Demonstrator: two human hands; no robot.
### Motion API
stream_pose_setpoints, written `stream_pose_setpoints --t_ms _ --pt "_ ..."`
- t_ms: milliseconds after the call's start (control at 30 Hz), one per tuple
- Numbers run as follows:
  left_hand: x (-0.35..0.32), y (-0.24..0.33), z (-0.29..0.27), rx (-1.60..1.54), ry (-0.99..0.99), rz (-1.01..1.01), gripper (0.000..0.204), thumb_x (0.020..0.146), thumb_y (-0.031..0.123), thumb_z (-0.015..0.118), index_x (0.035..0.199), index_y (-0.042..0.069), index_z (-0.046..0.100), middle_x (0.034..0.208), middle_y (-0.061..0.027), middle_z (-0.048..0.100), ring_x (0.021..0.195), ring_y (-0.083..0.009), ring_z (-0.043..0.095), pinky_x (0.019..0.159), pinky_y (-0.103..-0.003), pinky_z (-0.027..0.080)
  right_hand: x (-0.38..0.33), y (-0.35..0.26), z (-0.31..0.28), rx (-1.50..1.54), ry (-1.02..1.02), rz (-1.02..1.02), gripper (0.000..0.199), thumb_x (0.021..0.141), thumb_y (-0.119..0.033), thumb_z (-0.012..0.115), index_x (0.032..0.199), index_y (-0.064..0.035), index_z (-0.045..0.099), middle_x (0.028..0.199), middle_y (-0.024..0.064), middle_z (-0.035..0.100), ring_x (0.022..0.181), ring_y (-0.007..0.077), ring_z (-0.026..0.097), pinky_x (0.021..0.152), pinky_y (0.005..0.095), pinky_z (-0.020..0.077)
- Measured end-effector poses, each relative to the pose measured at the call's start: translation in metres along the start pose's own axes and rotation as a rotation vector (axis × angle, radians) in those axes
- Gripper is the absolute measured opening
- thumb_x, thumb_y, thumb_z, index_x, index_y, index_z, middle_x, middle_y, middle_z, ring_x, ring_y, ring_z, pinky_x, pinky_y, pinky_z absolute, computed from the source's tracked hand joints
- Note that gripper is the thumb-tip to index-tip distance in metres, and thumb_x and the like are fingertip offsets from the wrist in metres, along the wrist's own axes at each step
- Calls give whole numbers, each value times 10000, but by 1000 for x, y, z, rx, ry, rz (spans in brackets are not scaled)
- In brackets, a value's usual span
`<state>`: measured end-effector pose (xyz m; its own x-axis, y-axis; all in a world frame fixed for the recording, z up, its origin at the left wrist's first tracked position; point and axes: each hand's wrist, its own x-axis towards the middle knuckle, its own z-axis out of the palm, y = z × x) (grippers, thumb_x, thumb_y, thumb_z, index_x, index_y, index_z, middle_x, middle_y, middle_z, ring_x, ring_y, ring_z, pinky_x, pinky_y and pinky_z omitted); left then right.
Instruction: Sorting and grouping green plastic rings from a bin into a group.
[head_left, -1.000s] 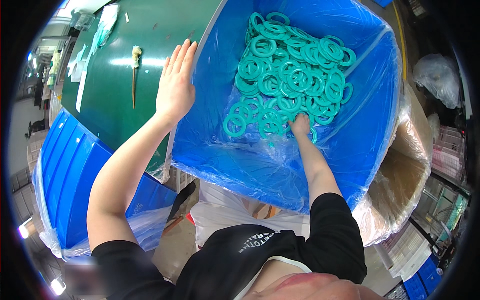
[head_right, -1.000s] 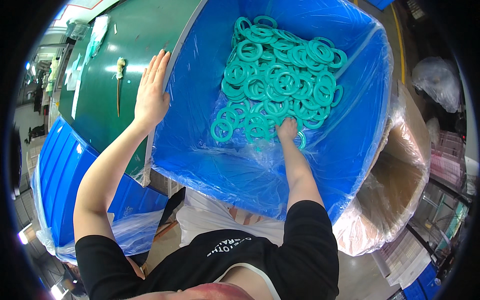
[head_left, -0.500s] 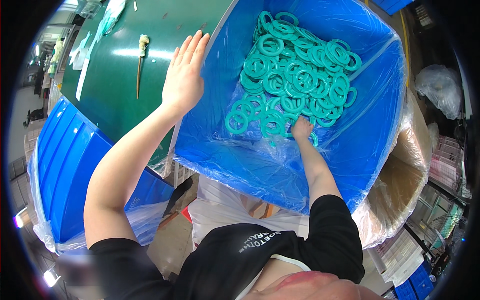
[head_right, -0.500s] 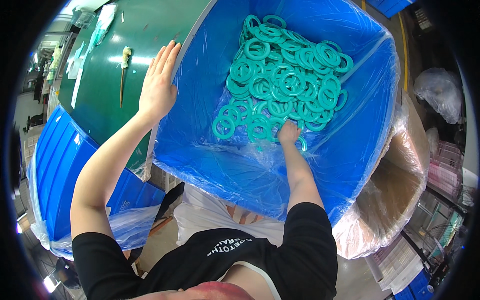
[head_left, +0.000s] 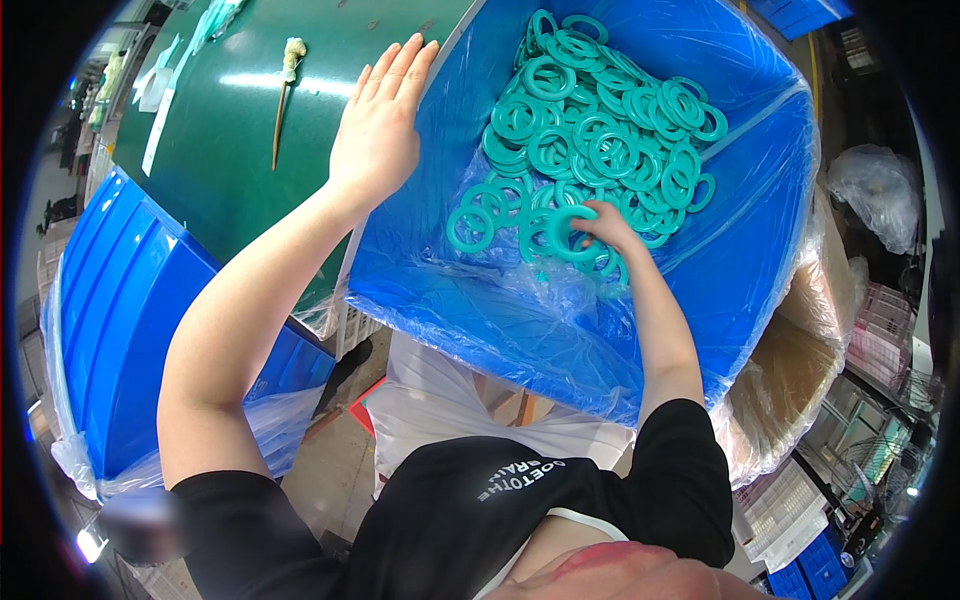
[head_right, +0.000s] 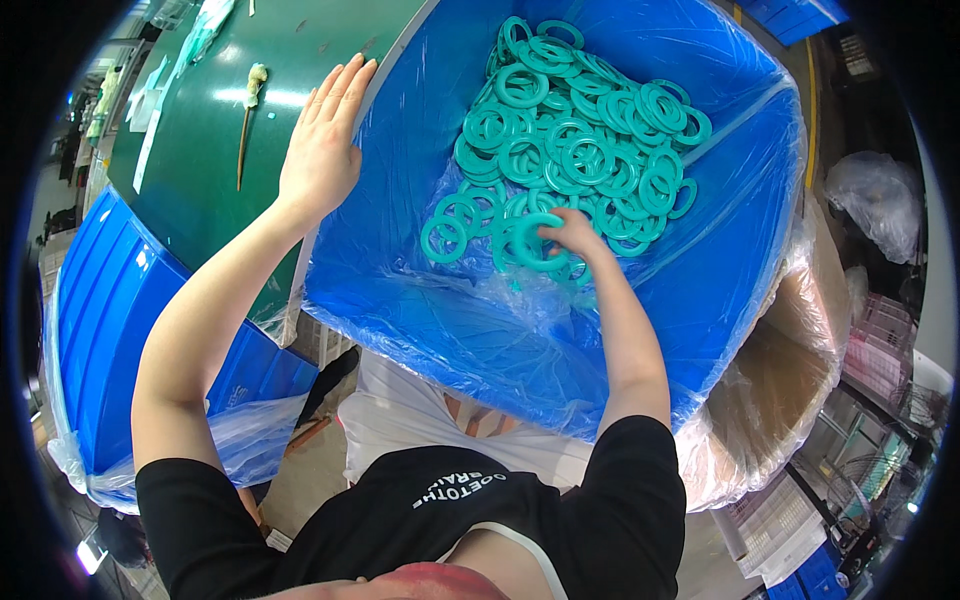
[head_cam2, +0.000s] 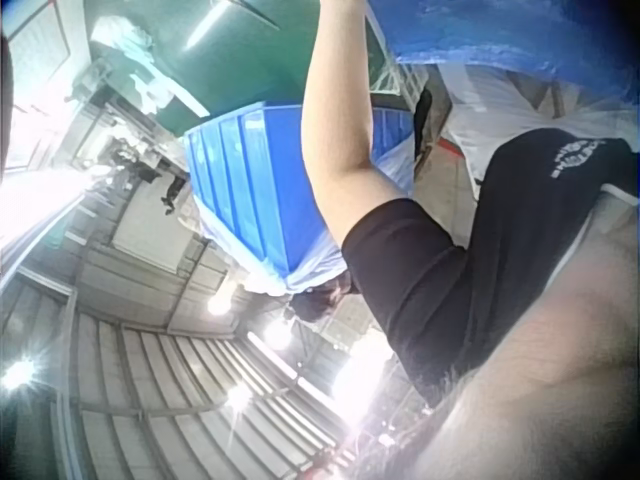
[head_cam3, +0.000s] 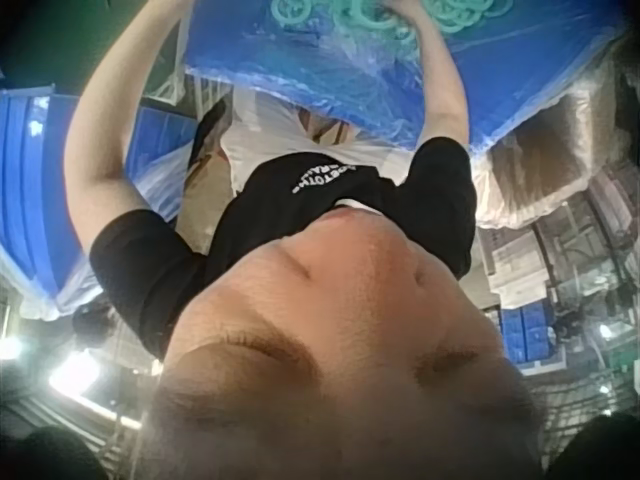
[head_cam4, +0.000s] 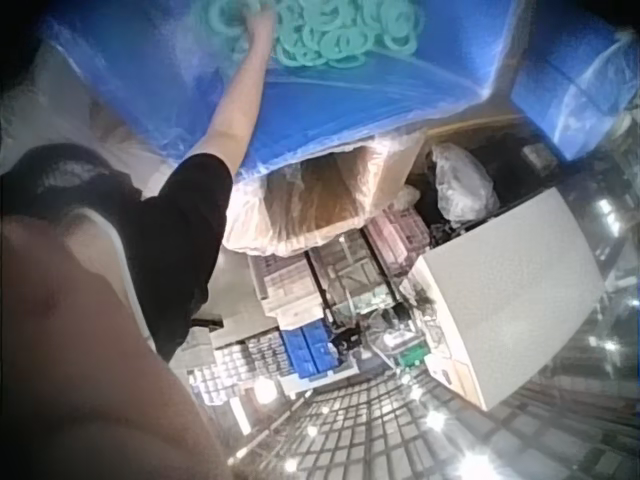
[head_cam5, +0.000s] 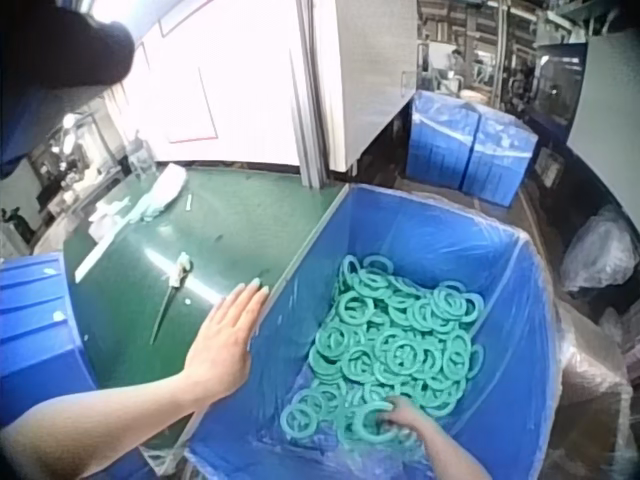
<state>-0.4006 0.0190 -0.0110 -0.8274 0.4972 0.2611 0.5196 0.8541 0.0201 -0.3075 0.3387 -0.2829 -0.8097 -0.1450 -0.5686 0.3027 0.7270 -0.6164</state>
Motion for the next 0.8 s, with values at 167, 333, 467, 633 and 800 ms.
stream_pose_setpoints --t_ms 167,333,467,633,800 --pt "1 1 1 15 2 -4 830 643 -128 476 1414 110 281 1452 -86 308 1346 -285 280 1115 -398 244 26 -8 76 -300 269 -77 424 696 -131 678 1104 -65 584 1016 123 614 943 295 602 762 415 490" --pt "5 3 2 -7 13 -6 836 644 -126 487 1415 122 282 1454 -81 305 1345 -280 283 1115 -399 244 43 7 120 -769 414 -128 368 697 -101 654 1057 -73 578 1024 96 583 1016 256 536 803 397 466" --pt "1 0 2 -10 -9 -21 840 647 -126 497 1417 126 276 1456 -80 302 1345 -279 283 1117 -399 239 30 -1 126 -676 364 -160 452 643 -136 694 1059 -48 541 1076 107 563 996 282 534 799 431 475" --pt "1 -1 0 5 -2 -17 840 652 -124 505 1418 131 274 1456 -73 302 1343 -279 285 1117 -399 243 19 -11 90 -358 395 -309 460 637 -157 710 1045 -43 529 1020 114 573 975 285 557 792 414 473" --pt "2 1 2 -2 4 -13 839 652 -124 507 1417 132 275 1455 -71 303 1343 -278 285 1115 -394 249 13 -22 85 -414 385 -369 447 650 -137 712 1044 -36 528 997 124 578 952 299 572 777 411 490"
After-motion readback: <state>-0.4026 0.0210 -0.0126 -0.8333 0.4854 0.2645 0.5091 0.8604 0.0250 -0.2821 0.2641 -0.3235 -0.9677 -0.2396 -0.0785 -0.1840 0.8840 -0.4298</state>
